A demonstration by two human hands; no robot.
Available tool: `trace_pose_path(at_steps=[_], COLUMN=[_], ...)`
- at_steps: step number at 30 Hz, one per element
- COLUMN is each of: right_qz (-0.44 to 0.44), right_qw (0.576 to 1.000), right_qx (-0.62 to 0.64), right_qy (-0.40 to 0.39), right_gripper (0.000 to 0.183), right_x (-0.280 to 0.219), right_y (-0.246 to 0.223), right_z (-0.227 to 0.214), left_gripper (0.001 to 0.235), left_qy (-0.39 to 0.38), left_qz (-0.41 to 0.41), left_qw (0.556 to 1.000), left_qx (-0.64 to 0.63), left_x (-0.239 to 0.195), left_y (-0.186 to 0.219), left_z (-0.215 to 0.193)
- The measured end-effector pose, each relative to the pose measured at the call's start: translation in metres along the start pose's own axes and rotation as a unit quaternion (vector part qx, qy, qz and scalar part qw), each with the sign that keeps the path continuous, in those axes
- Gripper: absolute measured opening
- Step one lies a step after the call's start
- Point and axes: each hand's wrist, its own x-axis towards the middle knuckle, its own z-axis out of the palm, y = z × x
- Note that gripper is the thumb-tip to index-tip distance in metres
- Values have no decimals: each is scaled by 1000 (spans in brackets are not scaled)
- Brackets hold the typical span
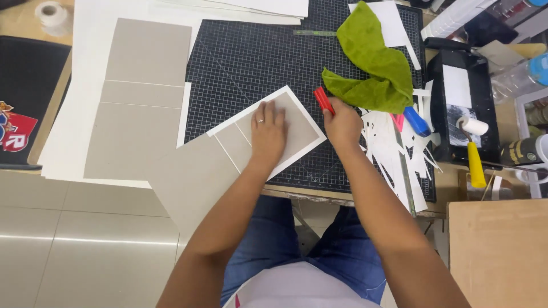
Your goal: The person applies white adhesive tape to the edges of a rectangular sheet, smooths it with a red squeegee, and uses a white roller to press the tape. The person repeats this process on multiple sheets, peeling off excess tape and stacking the finished pieces.
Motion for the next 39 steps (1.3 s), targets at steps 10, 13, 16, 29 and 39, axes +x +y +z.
trace_pose_path(at_steps=[10, 13, 16, 29, 39], right_qz=[-132, -77, -38, -104, -74], right_qw=[986, 996, 995, 988, 993], right_qx=[-77, -29, -95, -97, -26], right_qy=[-73, -32, 5, -65, -88], right_gripper=[24, 26, 22, 31, 33], right_x=[-18, 22, 21, 26, 38], right_y=[-58, -37, -48, -71, -76], right_z=[19, 25, 40, 49, 30], left_gripper=[27, 24, 26, 29, 28], left_qy=[-8, 1, -7, -53, -18], left_qz=[8, 3, 0, -2, 5], left_qw=[1000, 1000, 1000, 999, 1000], left_qx=[6, -1, -2, 1, -8], left_x=[-6, 0, -5, -2, -4], left_y=[1, 3, 2, 4, 1], left_z=[-7, -9, -10, -11, -3])
